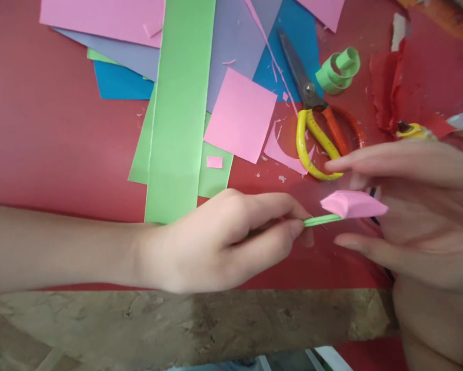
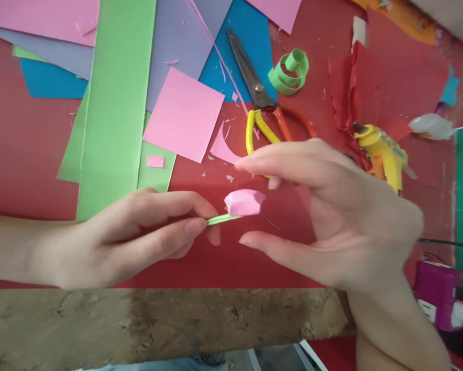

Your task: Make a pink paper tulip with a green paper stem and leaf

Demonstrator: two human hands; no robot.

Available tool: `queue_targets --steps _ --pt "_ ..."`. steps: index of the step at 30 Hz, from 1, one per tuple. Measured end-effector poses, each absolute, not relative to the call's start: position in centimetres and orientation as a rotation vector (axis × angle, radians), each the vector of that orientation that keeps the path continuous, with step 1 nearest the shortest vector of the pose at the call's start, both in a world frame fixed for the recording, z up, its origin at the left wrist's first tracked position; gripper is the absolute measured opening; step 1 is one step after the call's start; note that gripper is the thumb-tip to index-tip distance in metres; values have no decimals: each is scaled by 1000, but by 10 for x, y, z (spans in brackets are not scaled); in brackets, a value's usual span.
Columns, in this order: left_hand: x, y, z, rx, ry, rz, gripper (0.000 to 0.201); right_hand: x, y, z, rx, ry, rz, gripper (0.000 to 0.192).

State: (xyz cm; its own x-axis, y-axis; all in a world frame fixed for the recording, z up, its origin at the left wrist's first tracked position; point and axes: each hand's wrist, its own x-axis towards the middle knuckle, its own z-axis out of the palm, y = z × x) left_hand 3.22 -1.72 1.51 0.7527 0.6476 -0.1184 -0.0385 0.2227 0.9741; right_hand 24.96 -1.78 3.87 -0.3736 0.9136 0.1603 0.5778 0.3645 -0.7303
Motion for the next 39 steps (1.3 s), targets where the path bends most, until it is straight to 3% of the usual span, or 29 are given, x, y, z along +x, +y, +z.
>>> queue_targets --steps 5,10,21,30,39 --pt "31 -18 14 1273 537 446 24 244 -19 38 -1157 -2068 1057 39" --pt "30 -19 12 1284 536 440 24 245 -25 38 -1191 -2000 1090 43" --pt "31 -19 15 1324 575 469 19 240 -34 38 -1368 -1912 988 30" --pt "33 -20 12 1338 577 500 18 234 -39 40 -1399 -1789 1054 36" --pt "32 -22 11 1353 619 503 17 230 -41 37 -1480 -1819 947 25"
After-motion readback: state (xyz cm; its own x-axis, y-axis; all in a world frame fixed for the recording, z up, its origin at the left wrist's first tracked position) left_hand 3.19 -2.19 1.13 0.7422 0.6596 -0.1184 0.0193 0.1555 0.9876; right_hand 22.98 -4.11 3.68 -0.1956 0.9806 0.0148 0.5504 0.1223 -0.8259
